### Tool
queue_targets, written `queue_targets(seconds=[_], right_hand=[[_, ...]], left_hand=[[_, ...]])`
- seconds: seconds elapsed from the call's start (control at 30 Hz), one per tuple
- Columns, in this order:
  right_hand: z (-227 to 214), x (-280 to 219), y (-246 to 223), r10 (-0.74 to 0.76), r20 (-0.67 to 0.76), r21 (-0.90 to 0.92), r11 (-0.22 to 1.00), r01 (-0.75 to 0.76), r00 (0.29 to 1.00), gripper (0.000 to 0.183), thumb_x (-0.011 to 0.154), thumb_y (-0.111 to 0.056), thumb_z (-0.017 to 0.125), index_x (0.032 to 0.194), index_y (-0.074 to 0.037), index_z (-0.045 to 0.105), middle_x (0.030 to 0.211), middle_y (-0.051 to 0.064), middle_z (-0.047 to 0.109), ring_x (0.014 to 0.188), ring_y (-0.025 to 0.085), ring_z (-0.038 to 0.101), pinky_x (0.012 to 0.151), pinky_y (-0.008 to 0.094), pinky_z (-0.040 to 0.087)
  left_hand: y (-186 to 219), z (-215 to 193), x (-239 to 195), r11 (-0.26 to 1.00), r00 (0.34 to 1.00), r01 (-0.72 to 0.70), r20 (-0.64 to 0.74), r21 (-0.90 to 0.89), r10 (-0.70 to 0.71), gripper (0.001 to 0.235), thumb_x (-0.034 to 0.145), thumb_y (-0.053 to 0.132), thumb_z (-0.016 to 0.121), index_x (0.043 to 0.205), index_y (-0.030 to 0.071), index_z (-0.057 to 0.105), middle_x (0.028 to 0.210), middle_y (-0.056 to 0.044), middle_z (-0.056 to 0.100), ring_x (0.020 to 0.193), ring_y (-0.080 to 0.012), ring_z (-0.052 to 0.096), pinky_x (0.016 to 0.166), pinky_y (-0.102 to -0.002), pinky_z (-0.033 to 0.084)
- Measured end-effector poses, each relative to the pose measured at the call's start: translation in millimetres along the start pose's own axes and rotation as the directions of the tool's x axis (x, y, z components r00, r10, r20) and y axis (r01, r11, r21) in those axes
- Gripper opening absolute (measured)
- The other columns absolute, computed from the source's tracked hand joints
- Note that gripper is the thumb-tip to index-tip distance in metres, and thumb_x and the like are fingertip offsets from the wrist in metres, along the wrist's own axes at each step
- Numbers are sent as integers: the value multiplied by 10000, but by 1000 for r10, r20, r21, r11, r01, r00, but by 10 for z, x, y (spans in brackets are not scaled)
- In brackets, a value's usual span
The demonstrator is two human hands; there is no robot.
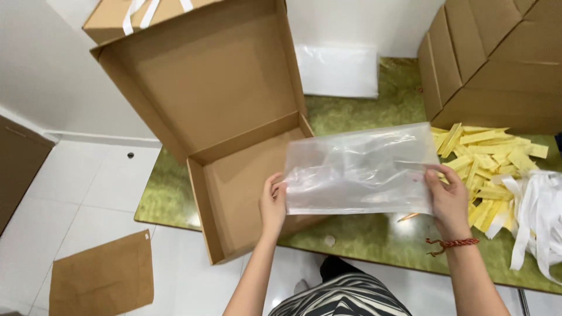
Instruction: The person unpacks a gray t-shirt from a plastic bag, places it on a hanger, and hangs it on a clothing rack. They then pack a cardboard box with a plastic bag, close the box, and tie it with a white ribbon. Finally, they attach a yellow note to the ribbon.
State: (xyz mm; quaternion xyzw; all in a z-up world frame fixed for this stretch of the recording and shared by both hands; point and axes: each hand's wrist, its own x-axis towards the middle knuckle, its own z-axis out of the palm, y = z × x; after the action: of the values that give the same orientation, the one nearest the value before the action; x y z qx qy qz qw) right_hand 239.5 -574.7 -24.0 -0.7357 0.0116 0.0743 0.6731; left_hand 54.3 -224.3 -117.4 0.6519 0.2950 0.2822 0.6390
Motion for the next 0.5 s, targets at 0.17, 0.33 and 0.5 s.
queue_targets(seconds=[0.17,0.33,0.5], right_hand=[[-412,945,88,-123,-147,139,980,144,981,131,1163,-147,631,1256,-238,637,1167,-66,681,957,24,628,824,171,549],[-253,1572,-32,-70,-157,270,956,111,985,133,1162,-169,643,1252,-263,617,1058,-70,683,865,18,635,745,185,569],[382,1898,-640,120,-78,306,948,-91,990,51,1182,-233,509,1178,-196,544,1038,-42,645,590,37,549,350,181,367]], left_hand=[[947,679,393,990,965,58,248,131,-89,258,1025,242,609,1232,180,749,1196,22,773,1020,-102,679,890,-248,505],[1106,1095,803,951,896,161,365,264,-253,468,1013,434,593,1454,277,569,1524,67,622,1178,-169,654,1020,-358,497],[665,1347,1246,936,941,-85,337,341,-37,531,1007,445,594,1496,246,538,1627,16,505,1466,-293,416,1203,-433,329]])
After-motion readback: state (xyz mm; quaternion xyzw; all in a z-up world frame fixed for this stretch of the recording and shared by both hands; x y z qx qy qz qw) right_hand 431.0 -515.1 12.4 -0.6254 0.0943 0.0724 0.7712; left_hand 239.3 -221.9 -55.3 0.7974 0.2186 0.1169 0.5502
